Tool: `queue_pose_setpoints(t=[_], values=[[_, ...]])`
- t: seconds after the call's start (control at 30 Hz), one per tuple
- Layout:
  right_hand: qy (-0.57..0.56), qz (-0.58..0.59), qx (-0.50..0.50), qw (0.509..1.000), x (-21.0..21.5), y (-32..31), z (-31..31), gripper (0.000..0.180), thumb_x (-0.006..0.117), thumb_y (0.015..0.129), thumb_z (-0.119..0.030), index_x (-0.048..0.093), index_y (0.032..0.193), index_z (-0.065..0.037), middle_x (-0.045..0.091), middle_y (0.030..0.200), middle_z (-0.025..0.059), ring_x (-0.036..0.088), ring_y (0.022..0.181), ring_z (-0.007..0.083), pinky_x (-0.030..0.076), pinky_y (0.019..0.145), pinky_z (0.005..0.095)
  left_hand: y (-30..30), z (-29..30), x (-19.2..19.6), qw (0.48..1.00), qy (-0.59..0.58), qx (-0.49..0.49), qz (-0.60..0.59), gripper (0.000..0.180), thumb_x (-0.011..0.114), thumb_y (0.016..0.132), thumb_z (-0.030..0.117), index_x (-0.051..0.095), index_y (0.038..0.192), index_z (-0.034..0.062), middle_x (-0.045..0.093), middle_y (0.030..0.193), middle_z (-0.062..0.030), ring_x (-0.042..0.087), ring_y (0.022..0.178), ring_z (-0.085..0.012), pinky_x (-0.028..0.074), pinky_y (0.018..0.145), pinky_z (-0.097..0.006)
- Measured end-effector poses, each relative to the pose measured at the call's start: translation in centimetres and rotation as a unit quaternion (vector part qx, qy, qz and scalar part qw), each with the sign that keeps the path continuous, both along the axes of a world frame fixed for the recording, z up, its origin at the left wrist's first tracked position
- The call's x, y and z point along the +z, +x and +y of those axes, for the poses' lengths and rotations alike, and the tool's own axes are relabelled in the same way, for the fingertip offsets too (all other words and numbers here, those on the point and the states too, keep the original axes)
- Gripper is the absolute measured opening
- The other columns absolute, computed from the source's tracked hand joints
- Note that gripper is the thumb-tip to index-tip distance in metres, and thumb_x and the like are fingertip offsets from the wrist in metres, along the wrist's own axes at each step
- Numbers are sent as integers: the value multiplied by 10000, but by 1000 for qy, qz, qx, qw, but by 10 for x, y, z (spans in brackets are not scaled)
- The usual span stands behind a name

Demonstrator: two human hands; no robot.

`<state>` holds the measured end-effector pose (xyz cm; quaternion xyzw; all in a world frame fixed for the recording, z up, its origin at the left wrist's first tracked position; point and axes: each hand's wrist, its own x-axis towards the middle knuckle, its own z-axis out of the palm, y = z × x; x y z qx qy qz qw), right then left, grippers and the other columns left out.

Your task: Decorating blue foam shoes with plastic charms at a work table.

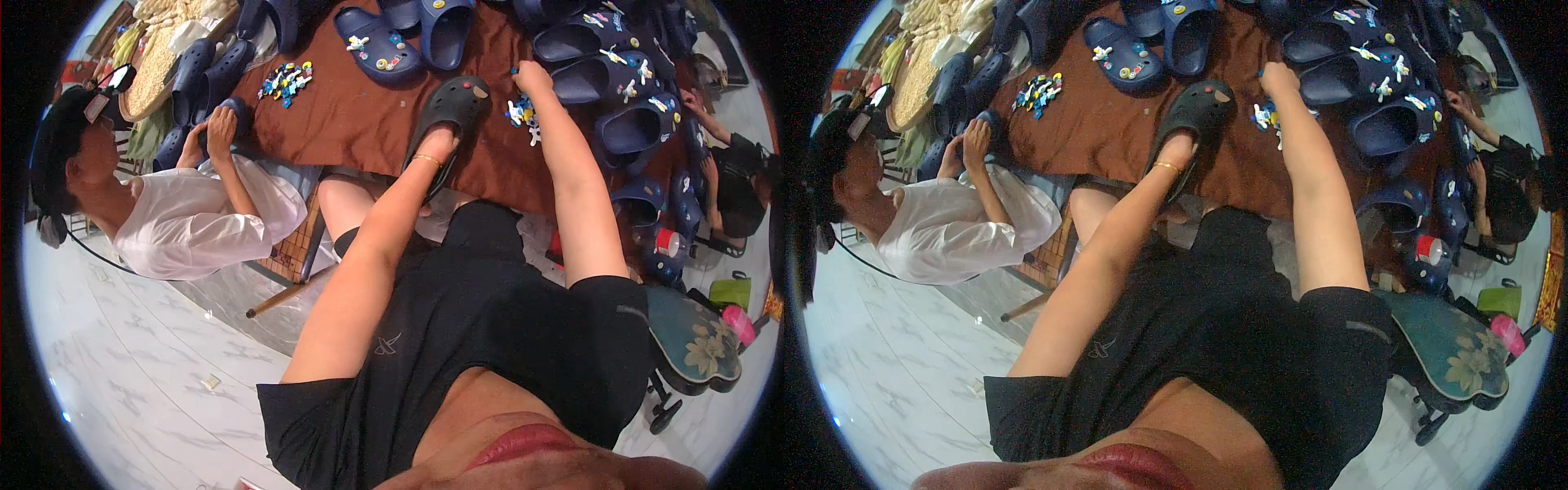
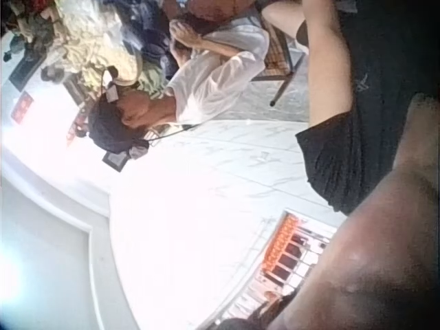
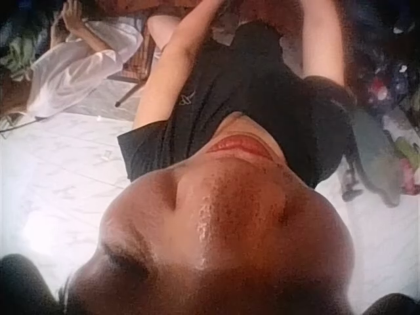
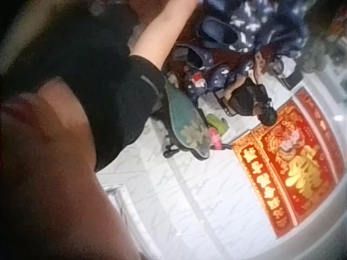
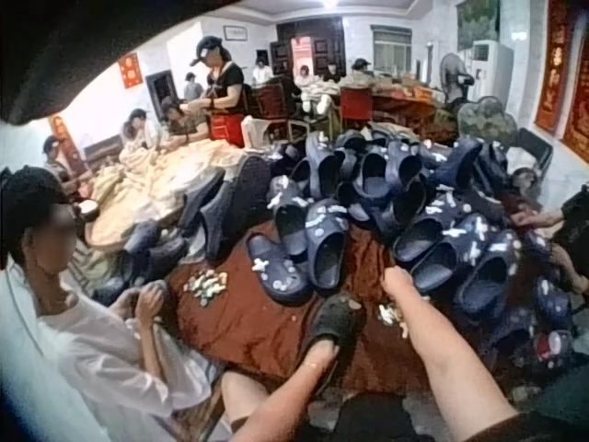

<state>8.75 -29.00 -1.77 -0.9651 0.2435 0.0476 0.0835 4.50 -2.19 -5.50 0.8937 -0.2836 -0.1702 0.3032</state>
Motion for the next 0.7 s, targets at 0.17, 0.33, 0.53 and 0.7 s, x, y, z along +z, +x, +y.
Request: queue_pose_setpoints(t=[0.17, 0.33, 0.53, 0.7], values=[[-54, -45, 42, 997, -5, -6, 13, 208, 583, 735, -179, 569, 893, -44, 569, 976, 172, 547, 920, 345, 447, 767, 434, 0, 1, 0, 1000, 17, 0, 7, 338, 500, 779, 270, 595, 843, -48, 565, 879, -264, 549, 835, -382, 425, 774, -442], [7, -86, 66, 994, 9, 1, 35, 197, 537, 735, -160, 569, 892, -44, 583, 936, 180, 555, 911, 334, 455, 754, 411, 2, 1, -1, 999, 36, -12, 21, 337, 501, 778, 270, 593, 849, -47, 565, 881, -263, 548, 838, -383, 424, 776, -442], [217, -169, 224, 935, 25, 7, 63, 154, 567, 649, -90, 560, 796, -43, 597, 799, 144, 569, 770, 318, 449, 688, 385, 0, 1, 2, 999, 20, -9, 27, 329, 504, 775, 269, 593, 854, -38, 564, 880, -262, 545, 834, -386, 425, 772, -443], [144, -200, 328, 912, 37, 4, 89, 73, 543, 637, -34, 515, 704, -35, 548, 740, 143, 550, 778, 315, 438, 662, 387, 0, 2, -3, 1000, 4, -2, 18, 328, 506, 773, 262, 587, 850, -46, 562, 877, -263, 544, 832, -387, 424, 770, -444]])
